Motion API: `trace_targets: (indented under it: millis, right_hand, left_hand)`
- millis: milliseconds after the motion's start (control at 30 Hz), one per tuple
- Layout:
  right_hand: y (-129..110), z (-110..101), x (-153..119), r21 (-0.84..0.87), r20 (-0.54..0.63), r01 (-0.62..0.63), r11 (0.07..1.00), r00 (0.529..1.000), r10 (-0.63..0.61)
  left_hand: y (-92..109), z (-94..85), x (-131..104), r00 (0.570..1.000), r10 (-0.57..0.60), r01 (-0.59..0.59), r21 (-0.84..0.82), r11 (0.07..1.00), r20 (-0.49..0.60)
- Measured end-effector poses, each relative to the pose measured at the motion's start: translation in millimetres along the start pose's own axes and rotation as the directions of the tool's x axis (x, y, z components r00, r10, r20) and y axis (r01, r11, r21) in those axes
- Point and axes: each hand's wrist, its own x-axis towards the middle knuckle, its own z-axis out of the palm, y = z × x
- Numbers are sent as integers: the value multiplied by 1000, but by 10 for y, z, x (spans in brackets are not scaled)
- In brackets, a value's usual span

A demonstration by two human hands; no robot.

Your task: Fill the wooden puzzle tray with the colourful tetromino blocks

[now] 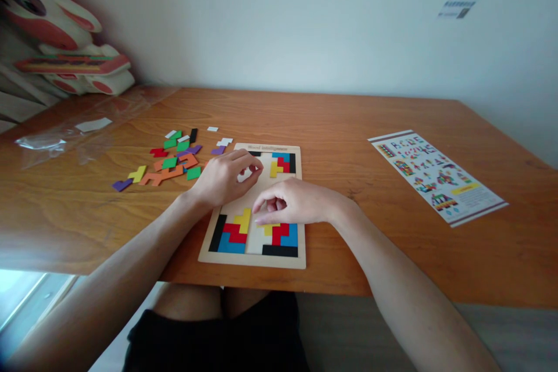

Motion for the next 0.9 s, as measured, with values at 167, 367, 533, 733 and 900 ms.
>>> trace_targets:
  millis: [167,367,533,733,900]
  right_hand:
    - [-37,52,24,-93,-35,18,996,999,-21]
    - [-46,75,38,-129,-40,28,991,999,-33]
    - [-51,60,25,-130,-17,33,991,999,-36]
    - [-27,52,19,-85,-9,43,995,999,-44]
    - [34,38,19,-74,-70,52,996,996,-57]
  left_hand:
    - [2,9,-3,1000,-8,8,4,1000,-9]
    - [-3,13,5,1000,-2,2,4,1000,5]
    - [5,0,7,1000,-8,8,-6,1000,10]
    - [-17,0,-2,1000,-17,17,-16,1000,-4]
    - [-54,1,1,1000,-25,25,-24,999,-14]
